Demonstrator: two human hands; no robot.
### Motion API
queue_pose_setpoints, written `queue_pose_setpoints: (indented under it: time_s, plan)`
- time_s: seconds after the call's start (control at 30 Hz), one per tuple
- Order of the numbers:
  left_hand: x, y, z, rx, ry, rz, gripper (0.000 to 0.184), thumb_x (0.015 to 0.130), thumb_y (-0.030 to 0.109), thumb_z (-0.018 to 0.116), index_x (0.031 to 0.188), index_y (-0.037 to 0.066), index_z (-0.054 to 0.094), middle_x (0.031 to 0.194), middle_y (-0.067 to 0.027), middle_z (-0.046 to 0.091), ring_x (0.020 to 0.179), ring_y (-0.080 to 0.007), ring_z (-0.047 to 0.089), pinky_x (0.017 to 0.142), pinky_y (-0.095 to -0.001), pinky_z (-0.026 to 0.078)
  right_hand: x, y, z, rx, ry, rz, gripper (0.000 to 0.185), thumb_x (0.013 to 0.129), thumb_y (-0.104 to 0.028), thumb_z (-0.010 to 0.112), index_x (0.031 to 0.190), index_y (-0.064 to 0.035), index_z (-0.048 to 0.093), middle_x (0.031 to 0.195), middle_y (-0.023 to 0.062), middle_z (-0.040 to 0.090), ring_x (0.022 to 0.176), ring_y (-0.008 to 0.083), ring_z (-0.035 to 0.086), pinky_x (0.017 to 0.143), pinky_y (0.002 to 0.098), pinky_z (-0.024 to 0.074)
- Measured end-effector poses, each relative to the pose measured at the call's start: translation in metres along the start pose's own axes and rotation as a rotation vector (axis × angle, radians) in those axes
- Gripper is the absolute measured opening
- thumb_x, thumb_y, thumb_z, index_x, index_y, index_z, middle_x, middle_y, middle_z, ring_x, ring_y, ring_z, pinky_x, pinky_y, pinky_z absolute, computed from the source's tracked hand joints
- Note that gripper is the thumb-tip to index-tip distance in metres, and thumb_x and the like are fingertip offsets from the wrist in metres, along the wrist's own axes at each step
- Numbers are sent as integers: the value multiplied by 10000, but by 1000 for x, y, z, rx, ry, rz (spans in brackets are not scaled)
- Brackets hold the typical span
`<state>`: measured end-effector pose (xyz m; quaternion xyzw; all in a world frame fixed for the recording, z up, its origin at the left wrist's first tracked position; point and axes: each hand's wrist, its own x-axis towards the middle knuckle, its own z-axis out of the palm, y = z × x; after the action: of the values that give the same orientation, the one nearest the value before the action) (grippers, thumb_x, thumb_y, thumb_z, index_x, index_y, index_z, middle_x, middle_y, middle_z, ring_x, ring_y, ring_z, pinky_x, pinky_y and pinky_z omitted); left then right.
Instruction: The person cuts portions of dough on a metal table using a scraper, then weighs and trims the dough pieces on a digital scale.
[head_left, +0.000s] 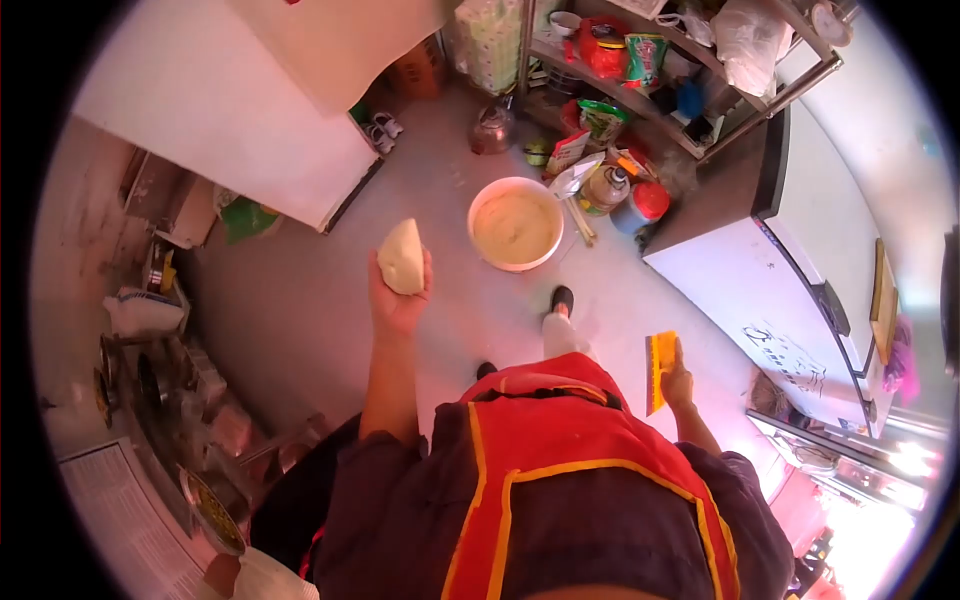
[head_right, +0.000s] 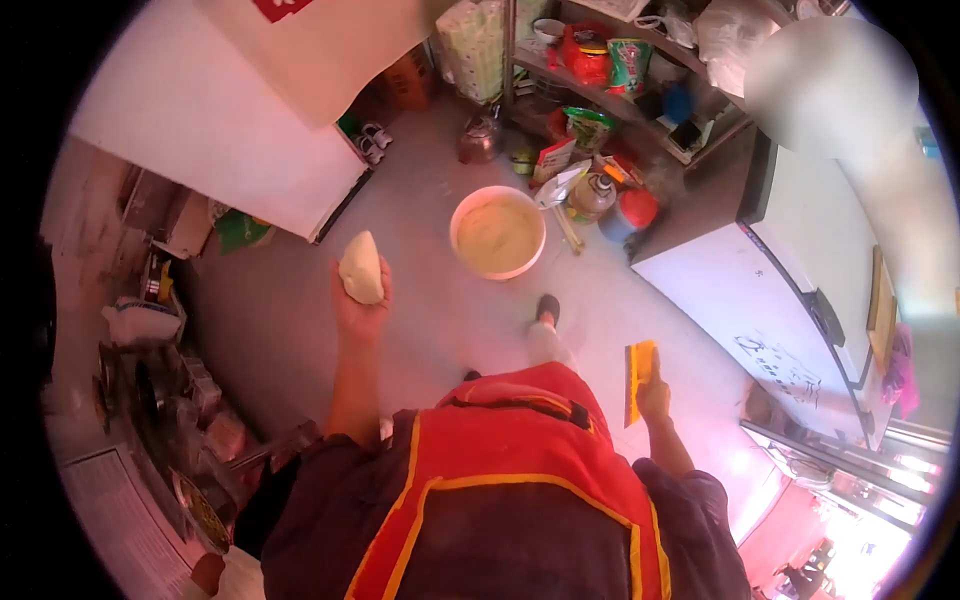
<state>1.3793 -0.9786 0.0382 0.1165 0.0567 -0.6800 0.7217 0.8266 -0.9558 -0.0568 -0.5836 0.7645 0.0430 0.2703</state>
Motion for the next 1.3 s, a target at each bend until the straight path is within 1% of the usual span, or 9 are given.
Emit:
queue_pose_setpoints:
  time_s: [0.27, 0.47, 0.5, 0.6, 0.7, 0.77, 0.9, 1.1, 1.3]
  plan:
    - [97, -15, 23, 15, 16, 200, 472, 913, 476, 562, 1167, 80, 597, 1054, -108, 635, 997, -275, 610, 798, -361, 563, 146, -7, -53, -38, -66, -110, 733, 883, -74, 441, 1505, -291, 120, 963, 271, 652, 879, 448, 634, 771, 502, 487]
    - [122, -31, 41, 50, 278, 272, 445, 895, 485, 582, 1131, 108, 612, 1029, -78, 646, 992, -251, 607, 791, -367, 562, 217, -58, -100, -48, -101, -157, 640, 927, -109, 419, 1499, -229, 158, 1065, 265, 641, 895, 419, 651, 757, 471, 538]
    - [123, -35, 42, 48, 305, 292, 445, 894, 487, 583, 1128, 110, 613, 1030, -78, 646, 990, -248, 608, 786, -364, 562, 228, -64, -98, -4, -30, -226, 524, 928, -152, 433, 1437, -172, 312, 998, 250, 659, 873, 415, 655, 727, 476, 539]
    - [138, -39, 43, 55, 314, 312, 441, 894, 490, 584, 1120, 112, 615, 1031, -75, 647, 982, -243, 614, 776, -359, 563, 287, -44, -51, -3, 39, -322, 319, 890, -235, 508, 1169, -83, 528, 825, 226, 663, 754, 428, 648, 603, 501, 519]
    - [160, -41, 49, 66, 261, 277, 428, 904, 478, 577, 1118, 110, 615, 1031, -66, 652, 973, -239, 622, 780, -369, 562, 301, -61, -56, -25, 84, -392, 475, 901, -231, 488, 1350, -122, 376, 827, 198, 668, 715, 427, 647, 570, 499, 512]
    - [174, -46, 65, 67, 221, 223, 409, 915, 459, 570, 1118, 107, 615, 1032, -59, 656, 974, -235, 625, 792, -386, 561, 307, -59, -62, 45, -11, -340, 570, 899, -193, 496, 1425, -164, 280, 954, 248, 662, 843, 433, 649, 689, 502, 526]
    - [241, -59, 99, 190, 222, 211, 383, 926, 418, 572, 1130, 97, 612, 1049, -62, 657, 990, -241, 622, 855, -401, 546, 286, -42, -81, 156, -45, -166, 648, 904, -172, 486, 1477, -244, 194, 971, 279, 647, 881, 459, 636, 731, 517, 514]
    - [379, -127, 181, 258, -1, -110, 458, 881, 409, 644, 1191, 77, 583, 1183, -108, 615, 1091, -265, 585, 929, -413, 505, 228, 42, -40, 291, 26, 33, 784, 808, -70, 490, 1499, -204, 144, 923, 306, 642, 875, 474, 623, 753, 532, 485]
    - [472, -194, 255, 404, 15, -136, 521, 873, 454, 642, 1240, 98, 541, 1201, -91, 599, 1094, -247, 580, 895, -397, 510, 173, 57, -20, 357, 31, 418, 761, 826, -77, 506, 1498, -229, 183, 1008, 287, 643, 967, 435, 622, 832, 487, 489]
